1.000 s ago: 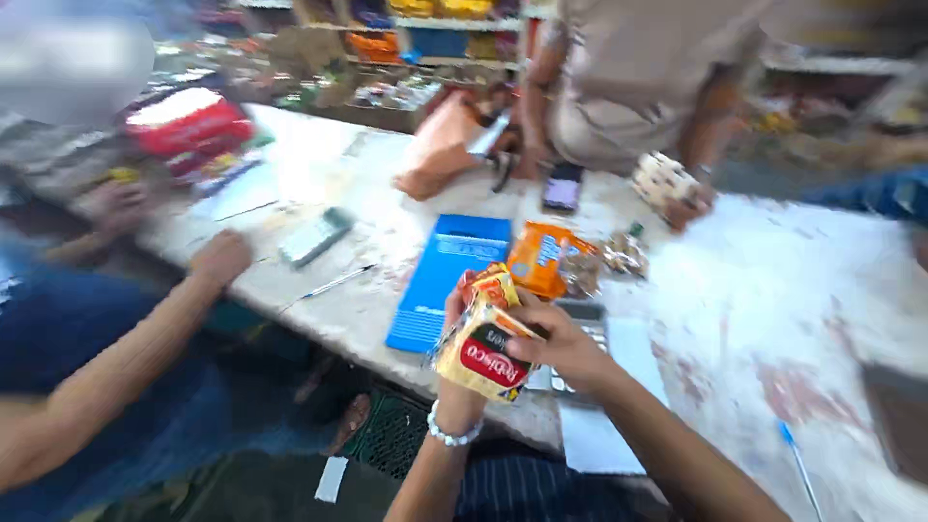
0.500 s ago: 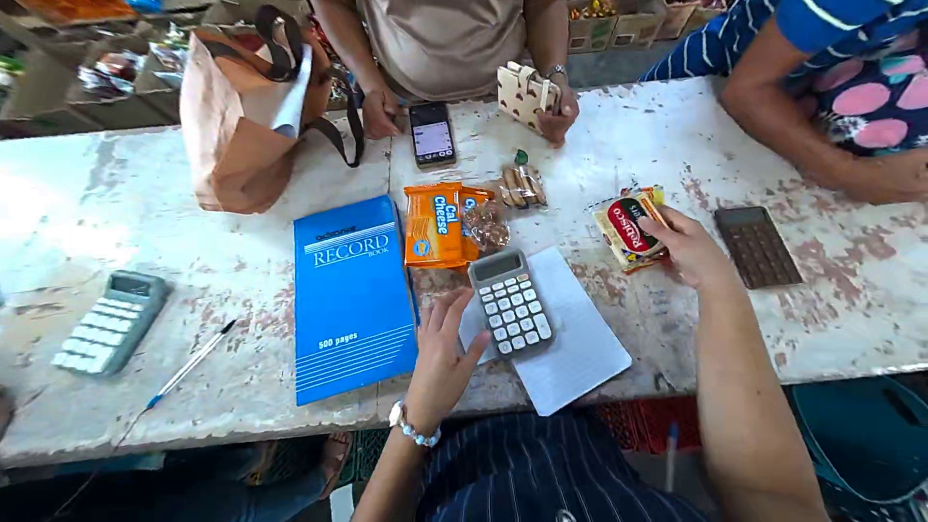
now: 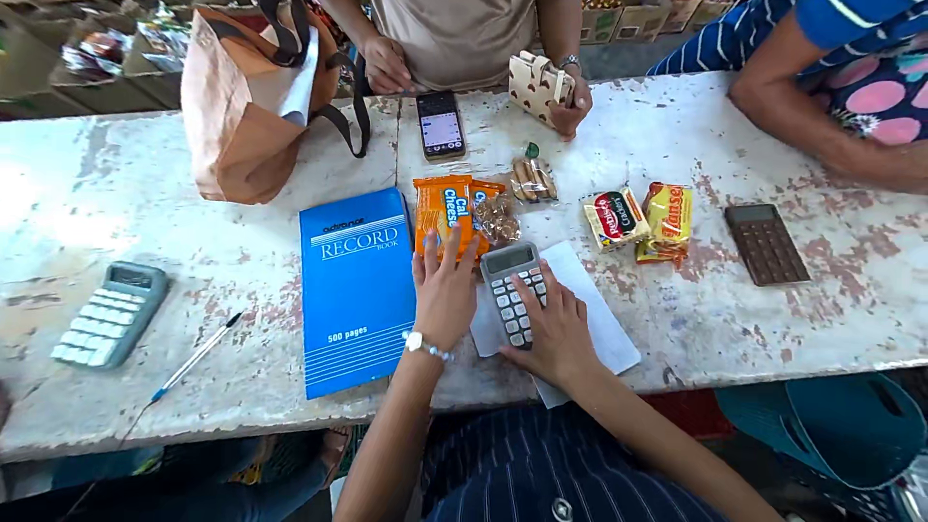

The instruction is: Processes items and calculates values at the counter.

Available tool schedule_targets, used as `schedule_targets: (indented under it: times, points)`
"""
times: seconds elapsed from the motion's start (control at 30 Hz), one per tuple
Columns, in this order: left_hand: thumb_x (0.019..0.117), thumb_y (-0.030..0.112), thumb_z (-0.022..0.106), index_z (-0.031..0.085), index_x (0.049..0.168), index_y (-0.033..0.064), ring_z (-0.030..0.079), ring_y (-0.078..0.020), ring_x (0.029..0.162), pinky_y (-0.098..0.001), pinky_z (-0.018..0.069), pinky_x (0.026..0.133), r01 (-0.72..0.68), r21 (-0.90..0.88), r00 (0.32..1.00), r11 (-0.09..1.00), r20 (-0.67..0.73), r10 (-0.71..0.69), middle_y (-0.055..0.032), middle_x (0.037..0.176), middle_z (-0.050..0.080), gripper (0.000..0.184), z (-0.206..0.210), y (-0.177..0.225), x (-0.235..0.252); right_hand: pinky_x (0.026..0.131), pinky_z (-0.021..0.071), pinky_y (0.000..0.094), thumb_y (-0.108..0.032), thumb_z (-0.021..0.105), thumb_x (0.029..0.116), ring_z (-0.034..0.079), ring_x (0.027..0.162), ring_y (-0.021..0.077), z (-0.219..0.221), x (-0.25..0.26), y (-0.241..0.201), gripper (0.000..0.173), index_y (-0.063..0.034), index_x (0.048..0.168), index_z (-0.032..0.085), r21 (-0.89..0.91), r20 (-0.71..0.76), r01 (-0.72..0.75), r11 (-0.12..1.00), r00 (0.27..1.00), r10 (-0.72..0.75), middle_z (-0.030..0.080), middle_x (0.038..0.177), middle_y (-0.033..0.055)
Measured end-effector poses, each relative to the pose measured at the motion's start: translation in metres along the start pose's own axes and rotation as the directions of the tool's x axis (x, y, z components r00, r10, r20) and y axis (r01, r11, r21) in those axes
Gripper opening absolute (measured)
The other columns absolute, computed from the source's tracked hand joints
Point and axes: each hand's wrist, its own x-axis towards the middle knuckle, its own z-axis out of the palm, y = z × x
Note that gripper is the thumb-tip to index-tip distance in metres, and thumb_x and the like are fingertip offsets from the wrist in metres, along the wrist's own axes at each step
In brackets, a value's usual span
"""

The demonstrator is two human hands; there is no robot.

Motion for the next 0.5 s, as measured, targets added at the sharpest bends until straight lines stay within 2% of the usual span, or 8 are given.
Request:
schedule_targets:
  times: [0.07, 0.13, 0.2, 0.27, 0.3, 0.37, 0.43, 0.5]
  points:
    - [0.1027, 0.02, 0.059, 0.052, 0.151, 0.0171, 0.014, -0.0467, 0.155, -0.0738, 0.012, 0.117, 0.005, 0.059, 0.994, 0.998, 0.113, -0.012, -0.0123, 0.167, 0.029, 0.048, 0.004, -0.001, 0.012, 0.089, 0.0464, 0.0647, -0.05, 0.091, 0.0559, 0.055, 0.122, 0.0535, -0.003, -0.004, 0.005, 0.113, -0.0166, 0.154, 0.046, 0.012, -0.03, -0.026, 1.0, 0.999, 0.026, 0.036, 0.156, 0.0339]
    - [0.1022, 0.024, 0.06, 0.057, 0.147, 0.0205, 0.015, -0.0502, 0.153, -0.0759, 0.0113, 0.115, -0.028, 0.069, 0.993, 0.997, 0.114, 0.02, -0.0138, 0.167, 0.028, 0.045, 0.01, -0.005, 0.011, 0.091, 0.0453, 0.0663, -0.048, 0.09, 0.0568, 0.055, 0.121, 0.0539, -0.015, -0.012, 0.015, 0.112, -0.0125, 0.154, 0.046, 0.041, -0.039, -0.07, 0.997, 0.997, 0.071, 0.037, 0.156, 0.034]
    - [0.1025, 0.025, 0.059, 0.057, 0.147, 0.0243, 0.014, -0.052, 0.153, -0.0767, 0.0098, 0.115, -0.044, 0.074, 0.993, 0.996, 0.109, 0.036, -0.0146, 0.168, 0.027, 0.044, 0.013, -0.008, 0.008, 0.093, 0.0445, 0.0668, -0.057, 0.088, 0.0603, 0.057, 0.122, 0.0517, -0.021, -0.021, 0.027, 0.113, -0.0065, 0.152, 0.046, 0.059, -0.016, -0.116, 0.992, 0.993, 0.117, 0.038, 0.156, 0.0321]
    - [0.1018, 0.024, 0.061, 0.059, 0.146, 0.0225, 0.013, -0.0529, 0.153, -0.0779, 0.0073, 0.114, -0.043, 0.064, 0.994, 0.997, 0.103, 0.036, -0.0168, 0.167, 0.026, 0.044, 0.015, -0.007, 0.007, 0.092, 0.044, 0.0677, -0.072, 0.073, 0.0705, 0.057, 0.123, 0.0494, -0.022, -0.026, 0.04, 0.107, -0.0041, 0.15, 0.049, 0.096, -0.022, -0.145, 0.985, 0.989, 0.148, 0.043, 0.153, 0.0301]
    - [0.1012, 0.023, 0.061, 0.059, 0.145, 0.0215, 0.012, -0.053, 0.153, -0.0783, 0.0065, 0.114, -0.041, 0.059, 0.995, 0.997, 0.098, 0.035, -0.0176, 0.167, 0.026, 0.044, 0.015, -0.006, 0.007, 0.091, 0.0441, 0.0676, -0.078, 0.061, 0.0779, 0.057, 0.124, 0.0494, -0.022, -0.026, 0.045, 0.1, -0.0061, 0.148, 0.053, 0.1, -0.056, -0.151, 0.983, 0.986, 0.157, 0.046, 0.151, 0.0296]
    - [0.1011, 0.026, 0.062, 0.059, 0.145, 0.0211, 0.01, -0.0525, 0.153, -0.0788, 0.0061, 0.114, -0.041, 0.067, 0.995, 0.997, 0.091, 0.035, -0.0176, 0.168, 0.025, 0.044, 0.017, -0.006, 0.008, 0.091, 0.0425, 0.0685, -0.08, 0.041, 0.0888, 0.053, 0.127, 0.0503, -0.023, -0.021, 0.053, 0.087, -0.016, 0.143, 0.06, 0.074, -0.089, -0.171, 0.982, 0.98, 0.177, 0.047, 0.151, 0.027]
    - [0.101, 0.028, 0.062, 0.059, 0.145, 0.0213, 0.009, -0.0516, 0.154, -0.0788, 0.0058, 0.114, -0.054, 0.076, 0.996, 0.996, 0.072, 0.048, -0.0168, 0.168, 0.024, 0.045, 0.021, -0.008, 0.007, 0.093, 0.0406, 0.0698, -0.077, 0.035, 0.0942, 0.05, 0.13, 0.0514, -0.023, -0.018, 0.056, 0.075, -0.024, 0.139, 0.065, 0.043, -0.062, -0.189, 0.981, 0.98, 0.191, 0.047, 0.153, 0.0237]
    - [0.1005, 0.028, 0.063, 0.059, 0.146, 0.0212, 0.009, -0.0517, 0.154, -0.0783, 0.0048, 0.114, -0.057, 0.07, 0.997, 0.996, 0.058, 0.053, -0.0169, 0.168, 0.024, 0.046, 0.023, -0.01, 0.005, 0.092, 0.0402, 0.0681, -0.074, 0.032, 0.0965, 0.05, 0.13, 0.0503, -0.022, -0.015, 0.055, 0.072, -0.0251, 0.136, 0.067, 0.012, -0.053, -0.19, 0.982, 0.98, 0.19, 0.048, 0.152, 0.0216]
